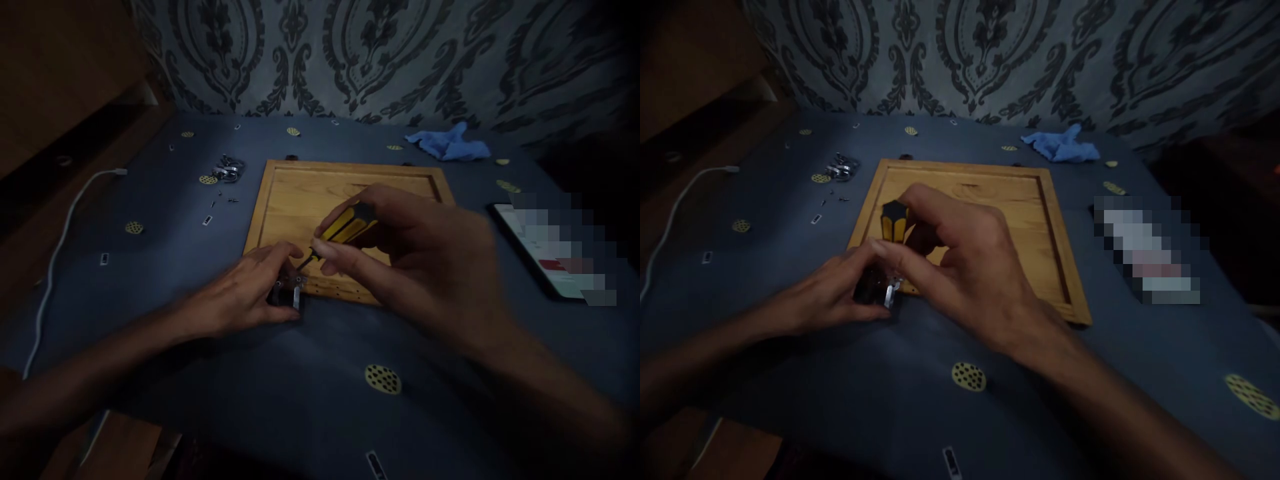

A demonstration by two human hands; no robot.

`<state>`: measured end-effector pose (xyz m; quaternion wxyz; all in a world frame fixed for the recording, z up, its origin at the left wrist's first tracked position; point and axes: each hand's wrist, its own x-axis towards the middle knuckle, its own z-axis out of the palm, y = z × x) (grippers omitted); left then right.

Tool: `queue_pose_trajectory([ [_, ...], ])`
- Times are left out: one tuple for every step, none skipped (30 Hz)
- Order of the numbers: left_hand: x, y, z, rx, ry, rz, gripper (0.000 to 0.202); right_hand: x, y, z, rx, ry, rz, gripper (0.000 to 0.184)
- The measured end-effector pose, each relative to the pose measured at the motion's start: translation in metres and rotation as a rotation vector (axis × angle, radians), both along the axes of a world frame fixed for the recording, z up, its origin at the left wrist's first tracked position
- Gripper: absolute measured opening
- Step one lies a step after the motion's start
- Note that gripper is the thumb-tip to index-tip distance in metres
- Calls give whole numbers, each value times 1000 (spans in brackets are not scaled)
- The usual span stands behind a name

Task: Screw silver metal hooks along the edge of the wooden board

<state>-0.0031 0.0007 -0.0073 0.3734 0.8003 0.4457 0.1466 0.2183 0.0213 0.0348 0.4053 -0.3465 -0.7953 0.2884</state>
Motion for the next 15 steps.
queue_pose_trajectory([
  [0,0,1,-12,10,4,46,1,-1,1,-5,12,-30,23],
  [1,0,2,-21,16,6,46,1,-1,3,-8,20,-47,24],
  [1,0,3,-26,18,8,47,2,-2,4,-9,19,-47,26],
  [2,0,4,-29,20,9,47,2,-1,4,-8,10,-38,27],
  [2,0,4,-28,20,11,48,3,-1,4,-6,-1,-23,28],
  [2,0,4,-24,16,11,49,3,0,4,-2,-11,-11,29],
  [2,0,4,-18,11,10,49,3,1,4,3,-19,-1,29],
  [2,0,3,-16,7,7,49,3,2,3,8,-25,6,29],
  [2,1,3,-13,2,6,49,2,2,2,14,-29,7,29],
  [2,1,2,-13,-3,4,48,2,3,1,21,-33,4,30],
  [2,1,2,-13,-6,5,48,2,3,1,29,-36,2,31],
  [1,1,2,-14,-9,7,47,2,3,0,37,-37,-2,32],
  [1,1,2,-16,-9,10,47,2,4,-1,46,-33,-6,33],
  [1,1,3,-19,-10,10,46,2,4,-2,55,-29,-7,33],
  [1,1,3,-21,-14,9,45,2,4,-2,62,-24,-4,33],
])
